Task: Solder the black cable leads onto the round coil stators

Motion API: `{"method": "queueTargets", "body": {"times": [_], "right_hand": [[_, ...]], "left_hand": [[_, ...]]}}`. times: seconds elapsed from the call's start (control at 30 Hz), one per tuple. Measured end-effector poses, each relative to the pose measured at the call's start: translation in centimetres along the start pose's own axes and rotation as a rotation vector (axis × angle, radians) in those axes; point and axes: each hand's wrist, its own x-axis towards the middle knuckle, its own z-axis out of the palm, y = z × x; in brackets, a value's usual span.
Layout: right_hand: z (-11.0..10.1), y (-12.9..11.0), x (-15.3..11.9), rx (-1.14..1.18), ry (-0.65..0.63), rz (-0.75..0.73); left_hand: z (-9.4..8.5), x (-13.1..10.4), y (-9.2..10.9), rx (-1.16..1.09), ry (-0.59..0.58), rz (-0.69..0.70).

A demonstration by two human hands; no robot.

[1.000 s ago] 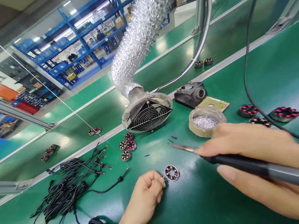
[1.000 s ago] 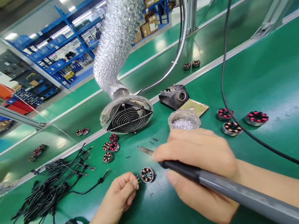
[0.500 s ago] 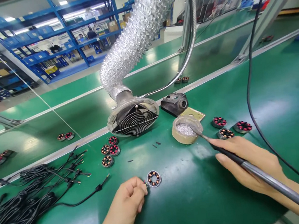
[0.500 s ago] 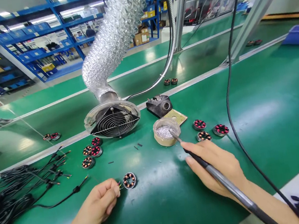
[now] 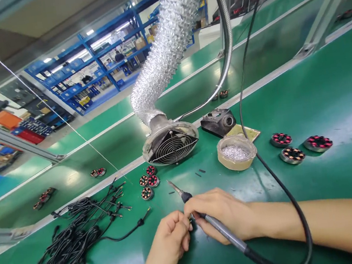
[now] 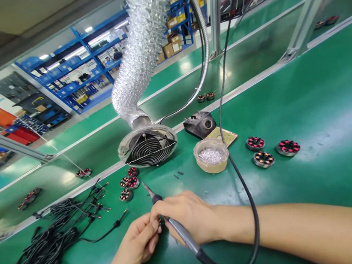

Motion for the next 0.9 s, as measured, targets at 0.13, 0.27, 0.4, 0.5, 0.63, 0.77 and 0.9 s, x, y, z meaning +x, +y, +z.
{"method": "queueTargets", "body": {"times": [0.13,0.27,0.4,0.5,0.63,0.77,0.9], "right_hand": [[-0.2,0.1,-0.5,0.042,0.044,0.032],[-0.4,0.1,-0.8,0.049,0.045,0.035],[-0.4,0.1,-1.0,0.090,0.023,0.053],[-0.6,0.0,-0.9,0.131,0.014,0.040],[-1.0,0.0,-0.2,0.145,0.014,0.019],[-0.8,0.4,0.1,0.151,-0.093,0.013],[0.0,0.2,-0.5,-0.012,-0.092,0.031]], "left_hand": [[-0.6,0.2,-0.6,-0.005,-0.003,-0.023],[-0.9,0.1,-0.8,0.100,0.029,-0.042],[-0.6,-0.1,-0.4,0.125,0.057,-0.004],[-0.1,-0.2,-0.3,0.129,0.060,0.059],[0.1,-0.5,-0.7,0.305,0.114,0.155],[-0.1,-0.7,-1.1,0.458,0.204,0.297],[0.0,-1.4,-2.0,0.464,0.171,0.329]]}}
